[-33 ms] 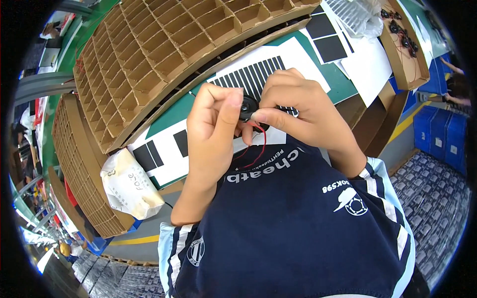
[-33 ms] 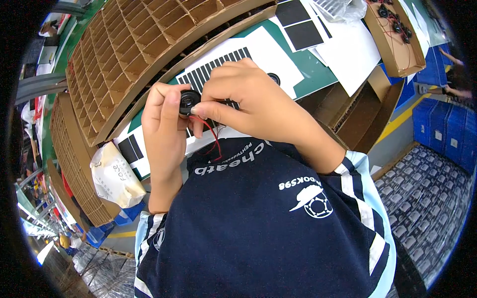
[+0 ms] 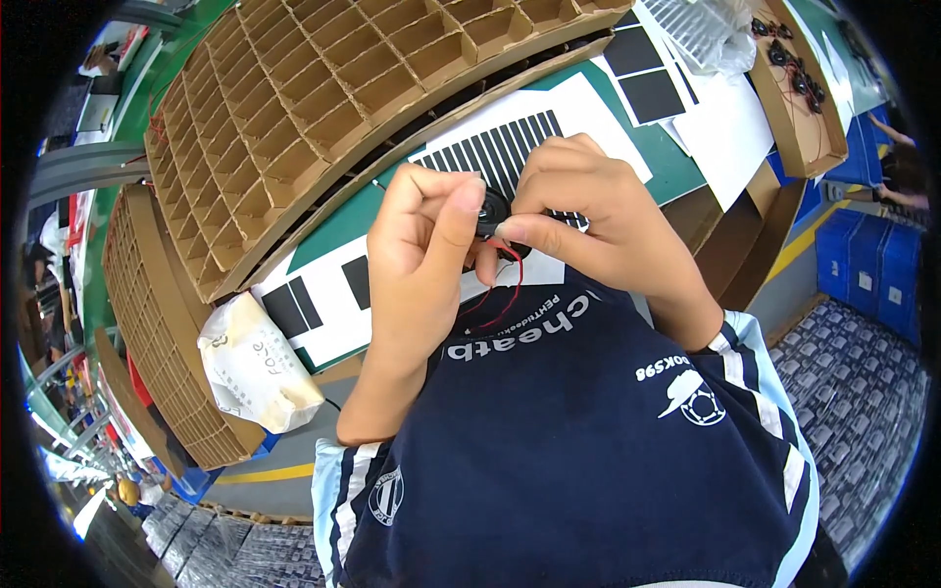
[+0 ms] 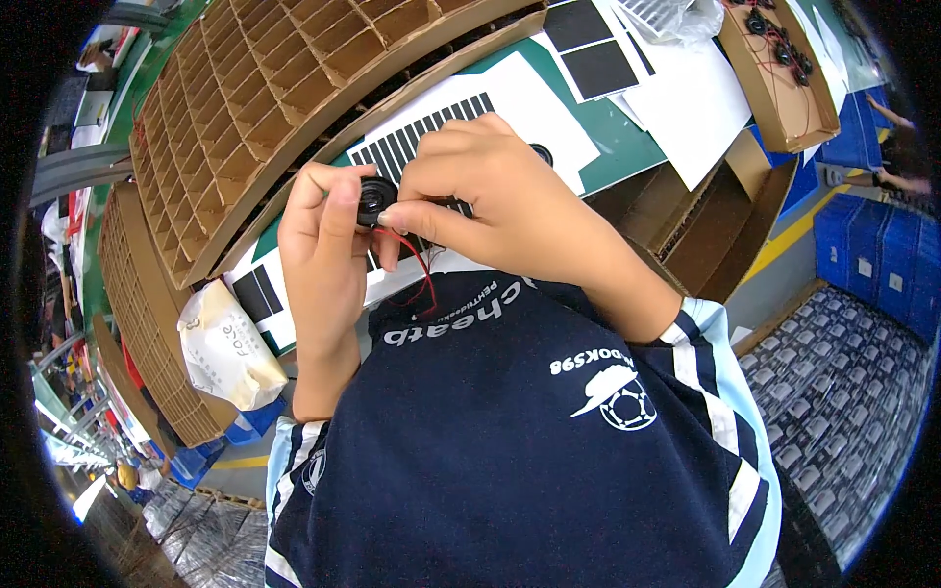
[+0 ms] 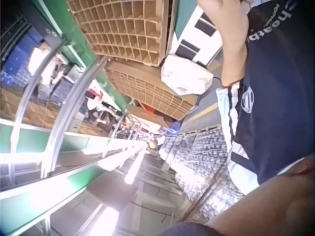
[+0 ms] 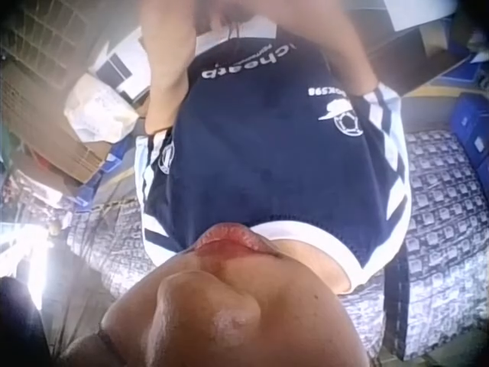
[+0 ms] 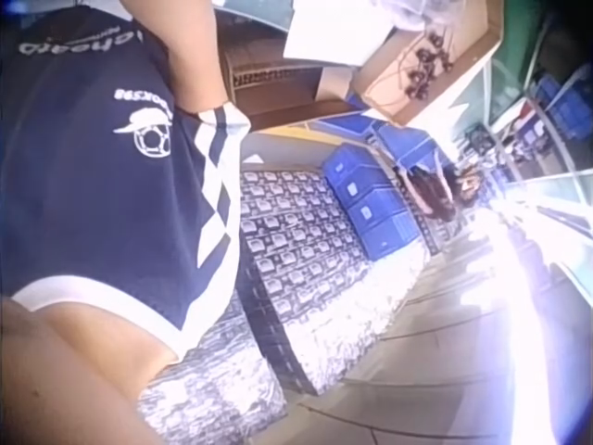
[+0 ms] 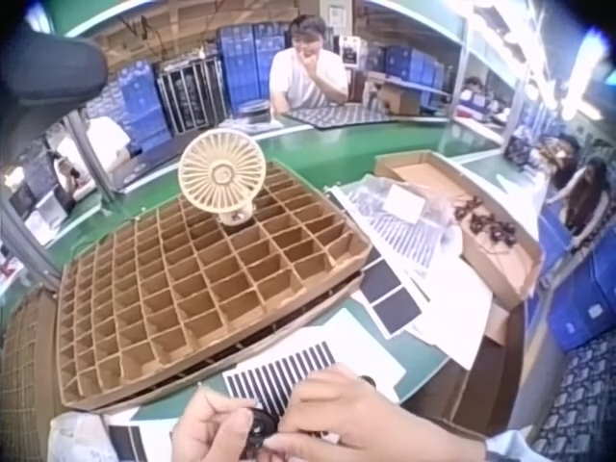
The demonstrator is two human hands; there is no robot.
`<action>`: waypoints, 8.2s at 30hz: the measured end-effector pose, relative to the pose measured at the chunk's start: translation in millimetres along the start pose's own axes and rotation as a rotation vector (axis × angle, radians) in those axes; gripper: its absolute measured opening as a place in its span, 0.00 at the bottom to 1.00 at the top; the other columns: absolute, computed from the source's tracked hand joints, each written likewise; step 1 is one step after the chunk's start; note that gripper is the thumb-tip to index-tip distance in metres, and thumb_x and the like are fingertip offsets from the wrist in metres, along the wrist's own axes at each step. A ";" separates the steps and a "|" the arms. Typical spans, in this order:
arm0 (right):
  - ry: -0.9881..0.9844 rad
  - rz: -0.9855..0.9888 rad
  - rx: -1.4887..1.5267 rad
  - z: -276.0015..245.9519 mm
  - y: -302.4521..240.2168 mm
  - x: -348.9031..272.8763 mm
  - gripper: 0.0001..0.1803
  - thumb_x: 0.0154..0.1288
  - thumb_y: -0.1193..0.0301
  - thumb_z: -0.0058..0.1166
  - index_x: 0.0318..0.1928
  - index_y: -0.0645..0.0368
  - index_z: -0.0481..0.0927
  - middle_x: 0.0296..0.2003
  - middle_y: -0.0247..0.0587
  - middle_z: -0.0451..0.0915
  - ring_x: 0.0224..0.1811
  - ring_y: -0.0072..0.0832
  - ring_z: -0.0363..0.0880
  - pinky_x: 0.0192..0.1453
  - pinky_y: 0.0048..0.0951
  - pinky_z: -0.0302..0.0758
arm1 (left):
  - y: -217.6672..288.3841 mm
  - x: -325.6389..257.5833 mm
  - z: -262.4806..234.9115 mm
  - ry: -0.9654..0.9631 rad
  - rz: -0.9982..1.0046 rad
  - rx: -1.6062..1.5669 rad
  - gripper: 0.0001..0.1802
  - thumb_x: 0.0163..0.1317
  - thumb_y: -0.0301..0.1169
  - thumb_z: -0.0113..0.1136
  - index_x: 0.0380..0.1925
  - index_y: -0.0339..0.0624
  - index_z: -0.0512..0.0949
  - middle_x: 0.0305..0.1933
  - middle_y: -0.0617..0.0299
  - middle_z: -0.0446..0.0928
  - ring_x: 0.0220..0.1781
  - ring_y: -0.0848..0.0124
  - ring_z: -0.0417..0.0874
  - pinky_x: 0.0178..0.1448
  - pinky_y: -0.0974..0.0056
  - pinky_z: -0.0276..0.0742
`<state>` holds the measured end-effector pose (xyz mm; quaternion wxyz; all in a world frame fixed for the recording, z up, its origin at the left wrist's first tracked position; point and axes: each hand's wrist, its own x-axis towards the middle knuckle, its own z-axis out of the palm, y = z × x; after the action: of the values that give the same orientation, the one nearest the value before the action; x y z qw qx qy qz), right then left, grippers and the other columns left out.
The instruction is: Assemble small speaker units by snapping plastic caps onto the back of the components at an industrial workbench.
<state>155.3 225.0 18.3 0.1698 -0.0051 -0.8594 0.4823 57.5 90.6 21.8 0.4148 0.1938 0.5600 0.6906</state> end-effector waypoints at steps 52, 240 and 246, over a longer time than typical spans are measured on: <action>0.077 -0.003 -0.013 4.4 4.1 4.5 0.09 0.53 0.68 0.54 0.21 0.58 0.73 0.19 0.33 0.70 0.26 0.28 0.68 0.36 0.27 0.60 | -6.4 3.8 3.0 0.043 -0.016 -0.203 0.07 0.65 0.33 0.40 0.34 0.41 0.60 0.19 0.59 0.68 0.13 0.79 0.63 0.14 0.76 0.57; 0.594 0.287 0.189 -29.5 82.9 -25.1 0.12 0.61 0.70 0.42 0.26 0.65 0.72 0.33 0.39 0.74 0.39 0.25 0.72 0.44 0.23 0.66 | -74.2 41.8 19.1 0.128 0.551 1.261 0.19 0.45 0.34 0.60 0.37 0.41 0.67 0.28 0.57 0.69 0.19 0.64 0.76 0.20 0.64 0.71; 0.571 0.151 0.547 -102.8 61.6 -55.1 0.05 0.59 0.75 0.37 0.31 0.64 0.66 0.29 0.51 0.76 0.38 0.39 0.76 0.50 0.35 0.68 | -72.1 41.7 15.7 0.111 0.513 1.231 0.18 0.47 0.35 0.60 0.36 0.40 0.68 0.30 0.56 0.71 0.21 0.62 0.76 0.21 0.64 0.72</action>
<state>228.2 333.5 0.4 0.3609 -0.1566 -0.6149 0.6834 70.4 135.2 -49.1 0.0218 0.4861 0.8087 0.3307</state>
